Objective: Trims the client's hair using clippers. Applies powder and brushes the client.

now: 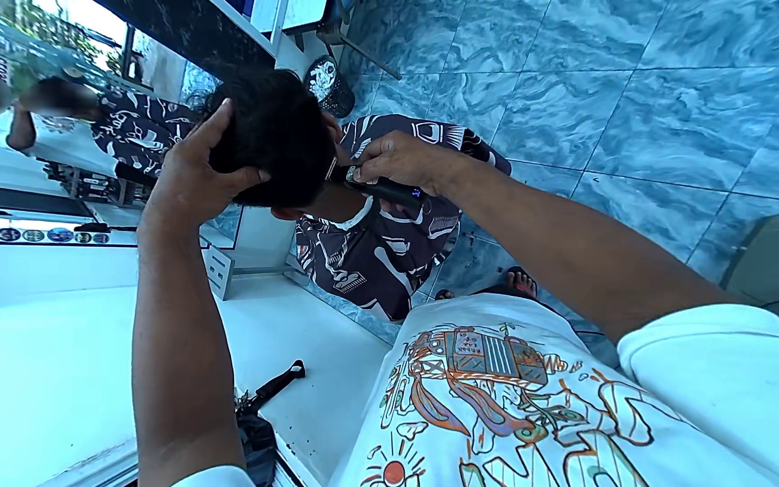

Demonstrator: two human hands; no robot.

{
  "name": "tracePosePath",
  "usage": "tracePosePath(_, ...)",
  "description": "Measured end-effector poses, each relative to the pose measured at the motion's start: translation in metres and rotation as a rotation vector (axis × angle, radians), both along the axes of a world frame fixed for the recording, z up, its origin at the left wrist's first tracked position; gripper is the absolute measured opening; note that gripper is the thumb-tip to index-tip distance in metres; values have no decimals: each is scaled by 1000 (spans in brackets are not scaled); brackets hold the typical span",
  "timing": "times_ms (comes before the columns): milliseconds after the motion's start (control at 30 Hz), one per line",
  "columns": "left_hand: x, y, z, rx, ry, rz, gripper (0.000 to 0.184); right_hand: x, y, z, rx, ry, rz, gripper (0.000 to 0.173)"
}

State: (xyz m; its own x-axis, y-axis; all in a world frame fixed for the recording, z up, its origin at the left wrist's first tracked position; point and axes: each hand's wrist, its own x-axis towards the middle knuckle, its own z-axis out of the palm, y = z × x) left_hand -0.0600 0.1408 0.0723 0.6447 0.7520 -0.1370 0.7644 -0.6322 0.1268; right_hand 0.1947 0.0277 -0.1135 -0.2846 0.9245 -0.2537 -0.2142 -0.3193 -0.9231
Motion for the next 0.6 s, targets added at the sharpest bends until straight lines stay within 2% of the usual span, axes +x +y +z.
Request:
tracePosePath(200, -1, 1, -1, 0, 4, 2, 93, 0, -3, 0, 61, -5, 18, 25)
tracePosePath(333, 2, 6, 0, 5, 31, -32, 93, -11, -19, -7, 97, -107, 64, 29)
tracePosePath(467, 6, 13, 0, 36, 73, -54, 91, -42, -36, -13, 27, -157, -60, 34)
tracePosePath(600, 8, 16, -2, 27, 15, -129, 64, -73, -45, -1, 6, -128, -203, 29)
